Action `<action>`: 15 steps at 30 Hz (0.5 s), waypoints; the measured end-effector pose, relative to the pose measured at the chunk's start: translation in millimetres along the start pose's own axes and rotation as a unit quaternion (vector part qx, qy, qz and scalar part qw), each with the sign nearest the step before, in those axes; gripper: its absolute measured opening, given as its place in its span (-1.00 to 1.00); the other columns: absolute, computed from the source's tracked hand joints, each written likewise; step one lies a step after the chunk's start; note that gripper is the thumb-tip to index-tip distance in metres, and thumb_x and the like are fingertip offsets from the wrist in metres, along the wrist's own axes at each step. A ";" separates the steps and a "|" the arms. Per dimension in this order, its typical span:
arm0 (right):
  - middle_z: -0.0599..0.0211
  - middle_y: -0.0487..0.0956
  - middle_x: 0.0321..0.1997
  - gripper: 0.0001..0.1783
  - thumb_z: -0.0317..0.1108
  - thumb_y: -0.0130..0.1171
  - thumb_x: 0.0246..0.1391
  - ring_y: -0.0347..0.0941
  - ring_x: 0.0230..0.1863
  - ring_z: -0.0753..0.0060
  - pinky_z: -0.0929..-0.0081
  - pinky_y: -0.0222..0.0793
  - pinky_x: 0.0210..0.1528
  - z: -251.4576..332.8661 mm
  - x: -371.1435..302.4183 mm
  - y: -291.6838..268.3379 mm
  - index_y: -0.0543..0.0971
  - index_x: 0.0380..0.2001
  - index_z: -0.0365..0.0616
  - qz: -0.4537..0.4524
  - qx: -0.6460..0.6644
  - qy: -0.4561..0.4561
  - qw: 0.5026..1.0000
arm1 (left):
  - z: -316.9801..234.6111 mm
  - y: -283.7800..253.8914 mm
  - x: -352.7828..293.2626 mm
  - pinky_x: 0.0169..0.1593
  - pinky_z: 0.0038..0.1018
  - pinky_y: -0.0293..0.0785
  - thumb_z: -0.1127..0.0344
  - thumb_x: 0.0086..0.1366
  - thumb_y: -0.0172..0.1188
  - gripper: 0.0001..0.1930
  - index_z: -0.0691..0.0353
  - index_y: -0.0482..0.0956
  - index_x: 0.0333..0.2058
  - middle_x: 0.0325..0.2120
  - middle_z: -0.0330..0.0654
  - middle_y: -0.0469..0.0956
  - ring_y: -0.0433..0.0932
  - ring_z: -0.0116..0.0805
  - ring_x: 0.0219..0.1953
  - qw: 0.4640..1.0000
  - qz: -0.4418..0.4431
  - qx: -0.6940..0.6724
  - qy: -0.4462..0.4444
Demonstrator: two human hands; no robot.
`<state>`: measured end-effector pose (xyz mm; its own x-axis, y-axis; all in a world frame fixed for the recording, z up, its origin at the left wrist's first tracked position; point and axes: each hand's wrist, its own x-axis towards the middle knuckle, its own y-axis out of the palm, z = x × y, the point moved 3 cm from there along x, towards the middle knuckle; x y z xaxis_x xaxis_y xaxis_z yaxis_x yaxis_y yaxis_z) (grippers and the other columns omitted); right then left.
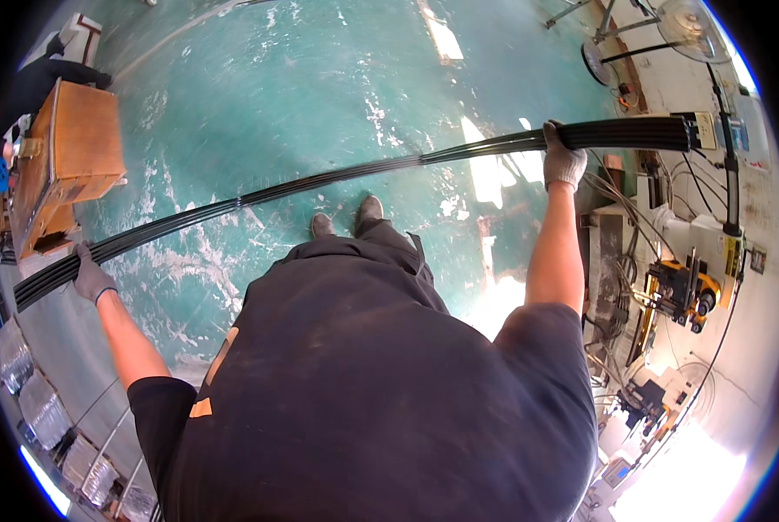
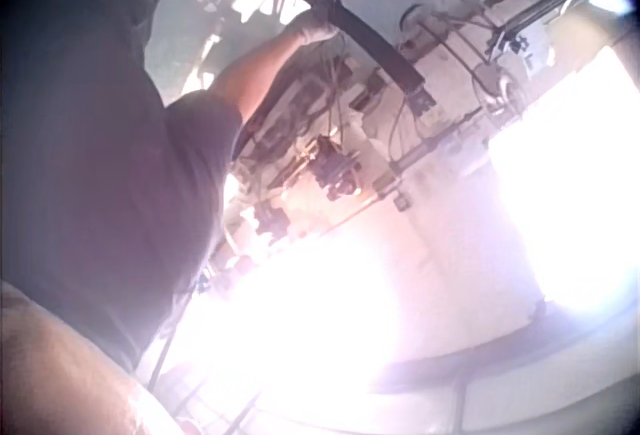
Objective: The person loads long metal rods into a bending machine, operates the machine to bend them, and then removes the bent rods. They repeat this process multiple times, stacking the finished bent rods on a nearby rack.
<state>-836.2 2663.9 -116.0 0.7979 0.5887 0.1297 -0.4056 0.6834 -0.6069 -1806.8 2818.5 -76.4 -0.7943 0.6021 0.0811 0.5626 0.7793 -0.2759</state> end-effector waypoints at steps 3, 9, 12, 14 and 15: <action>0.31 0.81 -0.12 -0.68 -0.14 0.55 0.13 0.66 -0.05 0.39 0.37 0.48 0.14 -11.7 6.3 2.8 0.84 -0.10 -0.05 0.005 -0.011 0.005 1.000 | 7.6 -11.5 1.1 0.08 -0.32 0.62 0.36 0.46 0.30 -0.80 0.40 0.72 -0.09 -0.17 -0.08 0.76 0.72 -0.26 -0.13 1.000 0.007 0.008 0.019; 0.32 0.79 -0.06 -0.60 -0.07 0.54 0.18 0.64 -0.01 0.42 0.39 0.46 0.17 -16.3 11.2 1.5 0.81 -0.05 -0.10 -0.010 -0.024 0.025 0.999 | 4.8 -9.5 -8.3 0.03 -0.34 0.60 0.34 0.45 0.31 -0.80 0.40 0.74 -0.13 -0.21 -0.12 0.77 0.71 -0.28 -0.16 1.000 -0.014 0.006 0.008; 0.36 0.79 -0.10 -0.67 -0.15 0.54 0.17 0.65 -0.05 0.43 0.37 0.48 0.11 -22.9 12.7 -0.1 0.82 -0.08 -0.08 -0.007 -0.005 0.008 1.000 | -5.7 6.7 -28.8 0.02 -0.34 0.61 0.37 0.43 0.33 -0.82 0.41 0.72 -0.16 -0.24 -0.08 0.76 0.71 -0.28 -0.17 0.999 -0.040 -0.023 -0.003; 0.34 0.79 -0.08 -0.64 -0.11 0.53 0.18 0.65 -0.04 0.43 0.36 0.48 0.13 -15.3 8.3 5.3 0.81 -0.06 -0.09 -0.009 -0.009 0.022 1.000 | -3.9 4.3 -25.0 0.02 -0.33 0.62 0.39 0.42 0.33 -0.84 0.41 0.71 -0.18 -0.24 -0.08 0.76 0.72 -0.28 -0.18 0.998 -0.046 -0.028 0.013; 0.34 0.79 -0.06 -0.62 -0.10 0.53 0.18 0.65 -0.03 0.42 0.36 0.48 0.14 -14.3 10.7 3.3 0.81 -0.05 -0.09 -0.011 -0.028 0.025 0.999 | -1.5 4.0 -22.5 0.01 -0.33 0.62 0.40 0.42 0.33 -0.84 0.41 0.70 -0.17 -0.24 -0.08 0.76 0.72 -0.28 -0.18 0.998 -0.043 -0.038 0.005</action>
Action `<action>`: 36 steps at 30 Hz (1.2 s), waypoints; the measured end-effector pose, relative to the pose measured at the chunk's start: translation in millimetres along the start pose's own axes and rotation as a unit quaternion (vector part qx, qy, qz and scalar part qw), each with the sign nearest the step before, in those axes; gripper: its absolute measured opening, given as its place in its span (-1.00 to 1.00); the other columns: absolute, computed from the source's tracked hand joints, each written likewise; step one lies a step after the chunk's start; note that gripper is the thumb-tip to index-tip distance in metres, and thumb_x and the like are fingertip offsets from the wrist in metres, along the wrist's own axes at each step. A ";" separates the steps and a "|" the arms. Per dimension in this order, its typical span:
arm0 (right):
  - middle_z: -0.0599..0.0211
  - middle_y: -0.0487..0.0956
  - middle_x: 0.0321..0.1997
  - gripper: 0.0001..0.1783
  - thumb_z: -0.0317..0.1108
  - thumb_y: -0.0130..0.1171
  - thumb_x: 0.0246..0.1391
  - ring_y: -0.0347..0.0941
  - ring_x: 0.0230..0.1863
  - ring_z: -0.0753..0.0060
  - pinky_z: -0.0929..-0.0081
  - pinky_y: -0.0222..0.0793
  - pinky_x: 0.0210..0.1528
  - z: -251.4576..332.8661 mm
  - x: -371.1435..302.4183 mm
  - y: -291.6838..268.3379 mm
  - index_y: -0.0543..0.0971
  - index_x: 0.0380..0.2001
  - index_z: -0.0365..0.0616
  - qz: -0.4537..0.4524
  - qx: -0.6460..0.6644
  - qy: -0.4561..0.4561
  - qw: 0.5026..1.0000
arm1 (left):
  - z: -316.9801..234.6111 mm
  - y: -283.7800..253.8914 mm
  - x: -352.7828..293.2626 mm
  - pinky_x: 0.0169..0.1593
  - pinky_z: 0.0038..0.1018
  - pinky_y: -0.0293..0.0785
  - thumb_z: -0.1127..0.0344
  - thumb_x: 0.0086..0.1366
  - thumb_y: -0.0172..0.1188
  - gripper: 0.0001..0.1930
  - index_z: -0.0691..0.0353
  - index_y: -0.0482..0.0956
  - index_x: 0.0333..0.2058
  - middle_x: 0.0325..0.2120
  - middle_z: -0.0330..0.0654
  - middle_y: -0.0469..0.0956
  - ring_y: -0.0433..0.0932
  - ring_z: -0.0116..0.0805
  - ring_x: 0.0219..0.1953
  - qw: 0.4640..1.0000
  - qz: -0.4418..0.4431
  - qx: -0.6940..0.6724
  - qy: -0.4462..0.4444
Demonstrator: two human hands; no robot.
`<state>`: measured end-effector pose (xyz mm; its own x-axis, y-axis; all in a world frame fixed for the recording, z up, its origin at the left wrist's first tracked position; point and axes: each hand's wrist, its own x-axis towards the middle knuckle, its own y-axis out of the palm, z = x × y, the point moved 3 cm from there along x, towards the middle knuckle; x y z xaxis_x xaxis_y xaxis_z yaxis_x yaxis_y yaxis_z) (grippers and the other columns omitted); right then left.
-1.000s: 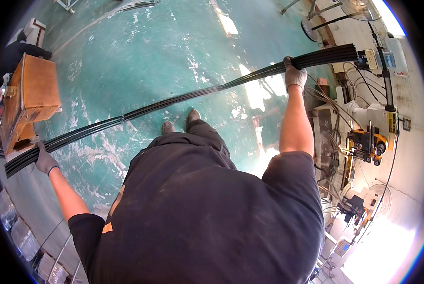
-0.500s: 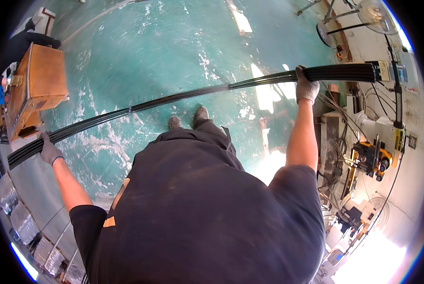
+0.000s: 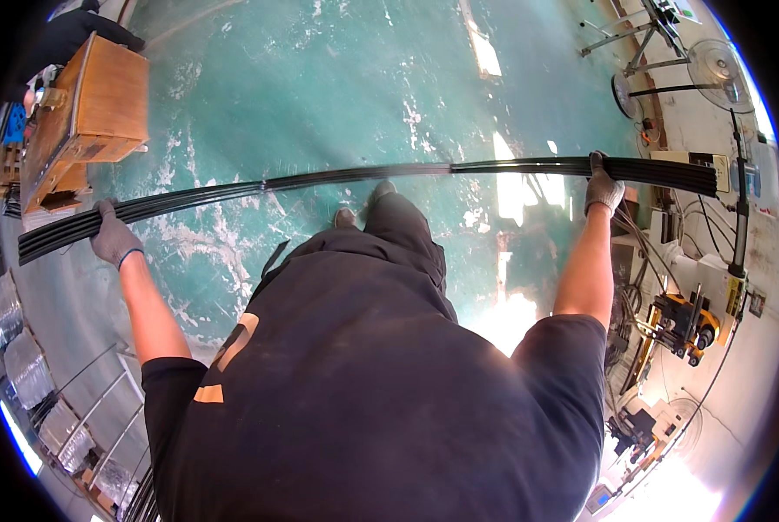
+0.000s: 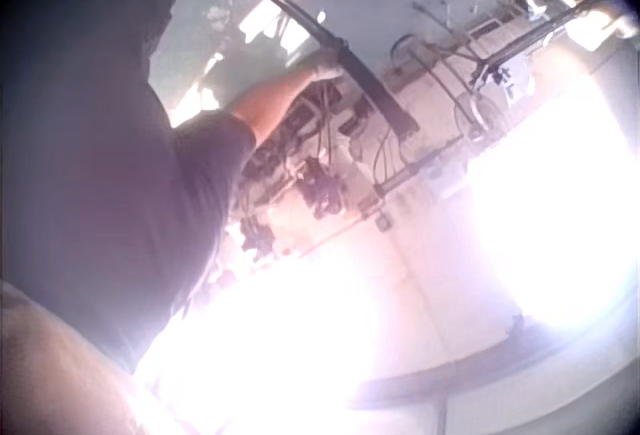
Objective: The person loads long metal rods into a bending machine, operates the machine to bend them, and then removes the bent rods. They repeat this process multiple times, stacking the finished bent rods on a nearby rack.
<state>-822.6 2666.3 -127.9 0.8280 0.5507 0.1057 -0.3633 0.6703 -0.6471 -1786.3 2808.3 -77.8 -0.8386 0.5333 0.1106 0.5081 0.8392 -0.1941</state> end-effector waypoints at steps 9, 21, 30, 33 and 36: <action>0.20 0.77 0.08 -0.44 0.03 0.56 0.12 0.66 0.07 0.28 0.31 0.47 0.20 7.3 -7.8 -3.9 0.78 0.04 -0.15 -0.036 -0.070 0.056 0.995 | 11.4 -6.7 18.1 0.06 -0.35 0.61 0.48 0.44 0.30 -0.87 0.40 0.68 -0.10 -0.21 -0.09 0.74 0.71 -0.29 -0.14 0.997 0.065 -0.046 0.009; 0.25 0.79 0.02 -0.47 0.02 0.55 0.15 0.65 0.02 0.40 0.36 0.48 0.16 8.4 -0.8 -8.0 0.79 0.01 -0.16 0.015 -0.060 0.024 0.998 | 19.4 15.8 16.2 0.06 -0.37 0.63 0.46 0.46 0.29 -0.83 0.45 0.62 -0.06 -0.21 -0.04 0.74 0.72 -0.27 -0.13 0.996 0.035 -0.082 -0.008; 0.36 0.75 -0.11 -0.60 -0.16 0.56 0.16 0.66 -0.12 0.49 0.47 0.65 -0.12 6.0 6.0 -12.3 0.80 0.00 -0.11 0.051 0.012 0.021 0.998 | 18.2 5.1 25.2 0.06 -0.34 0.63 0.43 0.49 0.26 -0.81 0.46 0.63 -0.05 -0.20 -0.03 0.75 0.72 -0.24 -0.14 0.995 0.078 -0.049 0.030; 0.33 0.74 -0.11 -0.62 -0.23 0.54 0.17 0.66 -0.14 0.49 0.44 0.68 -0.11 3.7 6.9 -12.9 0.79 0.02 -0.13 0.067 0.010 0.019 0.998 | 13.3 10.3 19.2 0.06 -0.35 0.61 0.36 0.51 0.22 -0.80 0.42 0.68 -0.09 -0.20 -0.07 0.76 0.72 -0.26 -0.14 0.996 0.079 -0.004 0.049; 0.34 0.77 -0.09 -0.60 -0.31 0.55 0.13 0.66 -0.18 0.50 0.48 0.66 -0.08 22.0 1.2 -13.7 0.77 0.03 -0.18 0.096 -0.011 0.017 0.995 | -18.2 16.9 -8.9 0.07 -0.34 0.61 0.31 0.53 0.19 -0.76 0.40 0.71 -0.14 -0.20 -0.09 0.77 0.72 -0.24 -0.13 0.990 0.051 0.133 0.025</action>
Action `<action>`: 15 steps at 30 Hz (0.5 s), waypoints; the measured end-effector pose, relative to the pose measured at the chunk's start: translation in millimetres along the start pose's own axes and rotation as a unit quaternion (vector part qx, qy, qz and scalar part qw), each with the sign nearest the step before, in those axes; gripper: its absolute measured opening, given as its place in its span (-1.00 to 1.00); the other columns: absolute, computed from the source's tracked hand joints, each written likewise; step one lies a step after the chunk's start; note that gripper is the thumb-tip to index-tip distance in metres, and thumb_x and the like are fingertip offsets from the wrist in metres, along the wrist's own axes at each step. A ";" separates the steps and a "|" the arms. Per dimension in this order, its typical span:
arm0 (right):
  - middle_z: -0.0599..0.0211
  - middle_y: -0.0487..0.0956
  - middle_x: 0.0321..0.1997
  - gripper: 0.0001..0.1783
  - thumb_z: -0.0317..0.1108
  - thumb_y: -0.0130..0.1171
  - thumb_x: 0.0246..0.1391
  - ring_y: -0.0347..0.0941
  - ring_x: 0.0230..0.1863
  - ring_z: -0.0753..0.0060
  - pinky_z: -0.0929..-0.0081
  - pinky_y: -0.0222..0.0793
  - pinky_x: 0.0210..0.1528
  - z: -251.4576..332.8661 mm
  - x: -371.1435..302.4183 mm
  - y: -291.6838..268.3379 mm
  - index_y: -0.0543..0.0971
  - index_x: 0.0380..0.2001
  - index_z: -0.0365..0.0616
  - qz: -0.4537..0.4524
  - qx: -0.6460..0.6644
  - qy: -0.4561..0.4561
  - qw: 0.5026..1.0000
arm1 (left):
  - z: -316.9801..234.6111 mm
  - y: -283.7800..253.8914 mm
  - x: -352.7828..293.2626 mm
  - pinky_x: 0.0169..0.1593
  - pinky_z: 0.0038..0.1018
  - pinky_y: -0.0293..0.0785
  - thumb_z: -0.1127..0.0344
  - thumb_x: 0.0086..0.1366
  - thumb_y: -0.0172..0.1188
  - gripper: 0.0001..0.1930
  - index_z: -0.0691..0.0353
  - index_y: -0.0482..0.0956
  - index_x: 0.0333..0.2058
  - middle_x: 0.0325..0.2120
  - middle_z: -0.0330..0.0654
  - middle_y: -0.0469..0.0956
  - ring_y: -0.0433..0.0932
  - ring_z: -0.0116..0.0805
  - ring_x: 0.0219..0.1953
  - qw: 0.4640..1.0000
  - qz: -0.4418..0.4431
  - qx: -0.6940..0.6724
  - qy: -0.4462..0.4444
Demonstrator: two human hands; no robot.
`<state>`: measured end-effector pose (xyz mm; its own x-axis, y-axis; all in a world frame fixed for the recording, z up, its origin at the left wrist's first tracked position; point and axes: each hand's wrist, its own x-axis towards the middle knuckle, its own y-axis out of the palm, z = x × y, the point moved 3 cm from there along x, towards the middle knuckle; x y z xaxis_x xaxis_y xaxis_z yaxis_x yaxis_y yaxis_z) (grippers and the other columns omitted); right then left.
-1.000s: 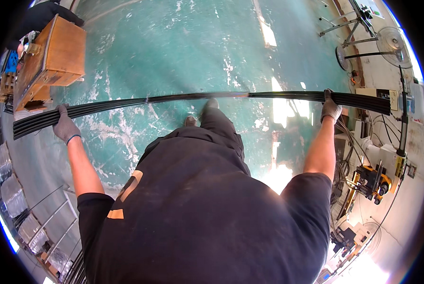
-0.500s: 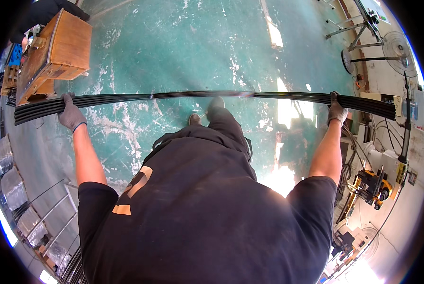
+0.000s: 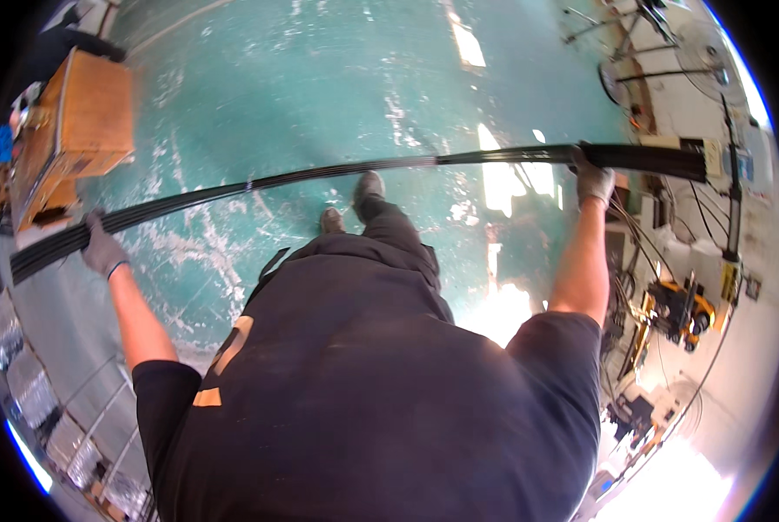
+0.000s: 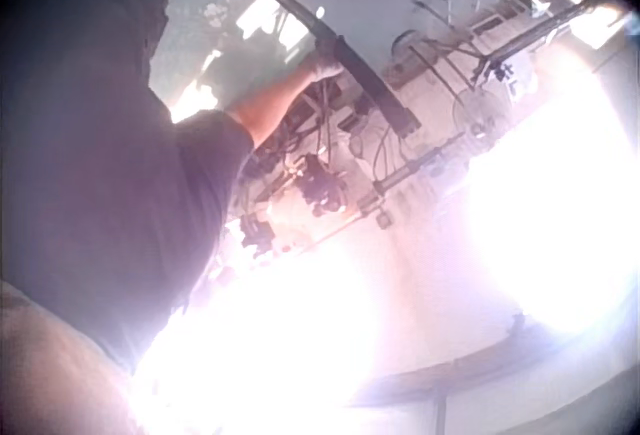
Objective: The person loads long metal rods into a bending machine, operates the machine to bend them, and then removes the bent rods. They repeat this process multiple times, stacking the finished bent rods on a nearby rack.
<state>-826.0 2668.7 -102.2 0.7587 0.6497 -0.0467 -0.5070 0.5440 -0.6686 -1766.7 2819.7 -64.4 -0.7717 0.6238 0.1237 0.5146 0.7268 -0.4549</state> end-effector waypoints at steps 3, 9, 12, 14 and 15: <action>0.36 0.76 -0.03 -0.51 -0.44 0.54 0.10 0.65 -0.14 0.52 0.47 0.65 -0.03 -12.5 11.6 -1.3 0.72 0.12 -0.22 0.041 0.074 -0.009 0.996 | 13.0 -1.8 7.0 0.08 -0.33 0.61 0.28 0.54 0.17 -0.73 0.39 0.72 -0.15 -0.19 -0.12 0.77 0.71 -0.24 -0.11 0.999 0.000 -0.051 0.001; 0.26 0.75 -0.02 -0.50 -0.51 0.53 0.08 0.68 -0.11 0.43 0.46 0.74 -0.04 -29.2 11.6 -8.9 0.71 0.12 -0.25 0.015 0.062 -0.017 0.998 | 10.7 -2.6 5.7 0.09 -0.31 0.63 0.32 0.52 0.21 -0.77 0.41 0.70 -0.15 -0.18 -0.08 0.76 0.72 -0.22 -0.09 0.996 -0.009 -0.089 0.012; 0.25 0.75 -0.01 -0.51 -0.51 0.53 0.09 0.69 -0.11 0.44 0.47 0.74 -0.04 -32.1 7.1 -10.8 0.71 0.13 -0.25 0.010 0.078 -0.020 0.997 | 15.4 -2.7 4.3 0.08 -0.32 0.62 0.32 0.51 0.24 -0.78 0.41 0.69 -0.16 -0.18 -0.08 0.76 0.72 -0.23 -0.11 0.993 -0.016 -0.115 0.002; 0.25 0.74 0.00 -0.52 -0.50 0.52 0.11 0.69 -0.10 0.44 0.48 0.74 -0.03 -34.0 7.6 -8.8 0.71 0.13 -0.25 0.014 0.094 -0.021 0.995 | 11.9 -4.9 0.7 0.07 -0.32 0.62 0.31 0.50 0.25 -0.78 0.41 0.69 -0.17 -0.19 -0.08 0.75 0.72 -0.23 -0.11 0.993 -0.016 -0.116 0.004; 0.25 0.74 0.00 -0.53 -0.49 0.51 0.12 0.69 -0.10 0.44 0.48 0.74 -0.03 -34.6 8.2 -9.7 0.71 0.13 -0.24 0.016 0.098 -0.024 0.995 | 11.3 -3.8 0.0 0.07 -0.32 0.62 0.31 0.50 0.26 -0.78 0.41 0.70 -0.17 -0.19 -0.08 0.75 0.72 -0.24 -0.11 0.993 -0.015 -0.119 0.004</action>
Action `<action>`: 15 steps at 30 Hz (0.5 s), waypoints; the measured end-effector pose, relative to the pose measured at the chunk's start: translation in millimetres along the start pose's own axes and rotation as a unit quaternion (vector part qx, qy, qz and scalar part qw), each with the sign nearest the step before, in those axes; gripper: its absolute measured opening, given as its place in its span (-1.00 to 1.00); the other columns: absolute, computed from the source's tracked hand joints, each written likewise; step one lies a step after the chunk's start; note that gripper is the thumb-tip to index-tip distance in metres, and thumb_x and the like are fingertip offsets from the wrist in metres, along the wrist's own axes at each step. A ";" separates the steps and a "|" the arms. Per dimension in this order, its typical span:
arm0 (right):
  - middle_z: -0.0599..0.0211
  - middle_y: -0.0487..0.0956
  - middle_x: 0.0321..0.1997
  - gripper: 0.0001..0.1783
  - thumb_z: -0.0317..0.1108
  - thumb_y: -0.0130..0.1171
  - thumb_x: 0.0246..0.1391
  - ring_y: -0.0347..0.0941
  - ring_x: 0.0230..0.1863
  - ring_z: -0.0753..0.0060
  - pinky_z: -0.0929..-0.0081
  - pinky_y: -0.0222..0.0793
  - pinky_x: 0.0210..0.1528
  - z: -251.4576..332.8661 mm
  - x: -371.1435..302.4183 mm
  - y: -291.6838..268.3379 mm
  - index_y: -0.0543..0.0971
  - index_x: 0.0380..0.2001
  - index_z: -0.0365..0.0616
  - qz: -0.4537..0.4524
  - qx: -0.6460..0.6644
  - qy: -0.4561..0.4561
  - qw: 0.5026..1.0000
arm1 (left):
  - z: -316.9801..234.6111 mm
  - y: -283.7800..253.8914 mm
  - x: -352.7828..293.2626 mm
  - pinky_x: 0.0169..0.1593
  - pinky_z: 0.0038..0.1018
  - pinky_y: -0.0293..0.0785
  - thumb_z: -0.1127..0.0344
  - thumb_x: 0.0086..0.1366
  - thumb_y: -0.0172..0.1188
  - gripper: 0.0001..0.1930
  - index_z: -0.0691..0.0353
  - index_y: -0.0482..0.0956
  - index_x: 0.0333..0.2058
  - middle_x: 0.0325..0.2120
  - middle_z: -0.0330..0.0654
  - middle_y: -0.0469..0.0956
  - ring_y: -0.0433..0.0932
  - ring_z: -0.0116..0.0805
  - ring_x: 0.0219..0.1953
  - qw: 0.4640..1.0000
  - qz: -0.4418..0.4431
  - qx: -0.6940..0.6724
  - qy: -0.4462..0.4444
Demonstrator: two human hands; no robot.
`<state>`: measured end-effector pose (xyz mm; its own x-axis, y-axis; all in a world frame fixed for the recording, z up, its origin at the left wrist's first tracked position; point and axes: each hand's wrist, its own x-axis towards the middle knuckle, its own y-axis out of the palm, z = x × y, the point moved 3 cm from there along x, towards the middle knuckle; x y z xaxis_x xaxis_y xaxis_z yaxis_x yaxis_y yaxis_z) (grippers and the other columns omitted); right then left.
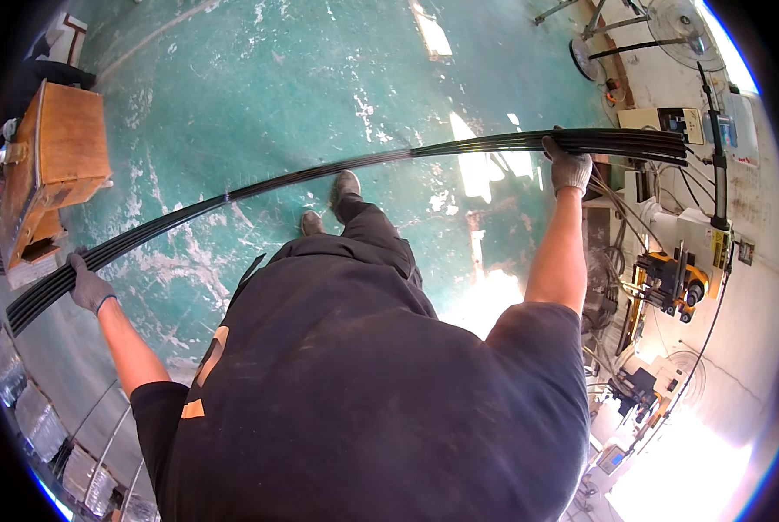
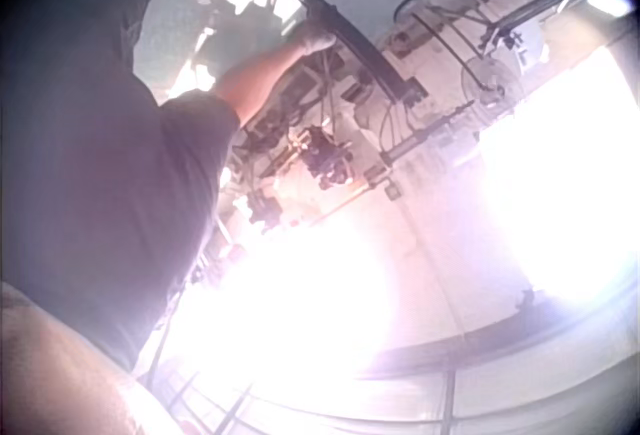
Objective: The person loads long metal rods into a bending machine, operates the machine to bend them, and then removes the bent rods. They repeat this process multiple times, stacking the finished bent rods on a nearby rack.
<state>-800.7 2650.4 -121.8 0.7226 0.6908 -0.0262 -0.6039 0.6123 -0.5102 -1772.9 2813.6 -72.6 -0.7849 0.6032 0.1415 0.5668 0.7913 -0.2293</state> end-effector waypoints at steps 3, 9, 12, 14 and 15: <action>0.26 0.75 -0.01 -0.58 -0.44 0.51 0.15 0.69 -0.11 0.44 0.48 0.74 -0.04 -2.1 0.0 3.1 0.73 0.08 -0.26 -0.007 0.029 0.004 1.000 | 0.4 0.3 2.8 0.07 -0.32 0.60 0.31 0.50 0.25 -0.78 0.41 0.70 -0.18 -0.20 -0.10 0.75 0.71 -0.24 -0.10 1.000 0.017 0.018 0.005; 0.26 0.78 -0.13 -0.63 -0.34 0.59 0.10 0.71 -0.18 0.43 0.47 0.69 -0.10 -10.0 -4.9 16.7 0.75 -0.09 -0.34 -0.040 -0.013 0.055 0.998 | 8.4 2.2 11.8 0.09 -0.29 0.59 0.29 0.52 0.24 -0.76 0.41 0.70 -0.16 -0.17 -0.10 0.76 0.71 -0.24 -0.08 0.999 0.018 0.025 -0.015; 0.24 0.79 -0.15 -0.62 -0.36 0.61 0.07 0.70 -0.21 0.48 0.46 0.64 -0.13 -8.2 -7.0 18.4 0.75 -0.08 -0.32 -0.056 0.022 0.057 0.997 | 5.0 5.2 3.9 0.09 -0.29 0.60 0.31 0.53 0.22 -0.77 0.41 0.70 -0.13 -0.15 -0.09 0.75 0.71 -0.25 -0.08 0.999 0.013 0.027 -0.020; 0.30 0.79 -0.14 -0.59 -0.36 0.61 0.07 0.68 -0.19 0.51 0.49 0.61 -0.10 3.4 -6.6 19.4 0.76 -0.03 -0.27 -0.068 0.017 0.040 0.997 | 19.7 -6.2 12.5 0.09 -0.31 0.59 0.25 0.51 0.25 -0.73 0.38 0.74 -0.15 -0.16 -0.11 0.76 0.71 -0.27 -0.08 1.000 -0.002 -0.001 -0.017; 0.33 0.78 -0.14 -0.58 -0.35 0.61 0.07 0.67 -0.18 0.52 0.50 0.60 -0.09 10.2 -5.6 22.4 0.76 -0.01 -0.25 -0.073 0.013 0.031 0.997 | 24.9 -12.3 14.8 0.09 -0.31 0.59 0.22 0.50 0.26 -0.72 0.37 0.76 -0.16 -0.16 -0.12 0.77 0.71 -0.28 -0.09 1.000 -0.011 -0.015 -0.016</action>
<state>-821.8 2664.2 -124.3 0.8224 0.5688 -0.0076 -0.4990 0.7150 -0.4896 -1797.7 2810.4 -91.7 -0.8048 0.5824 0.1142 0.5562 0.8073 -0.1974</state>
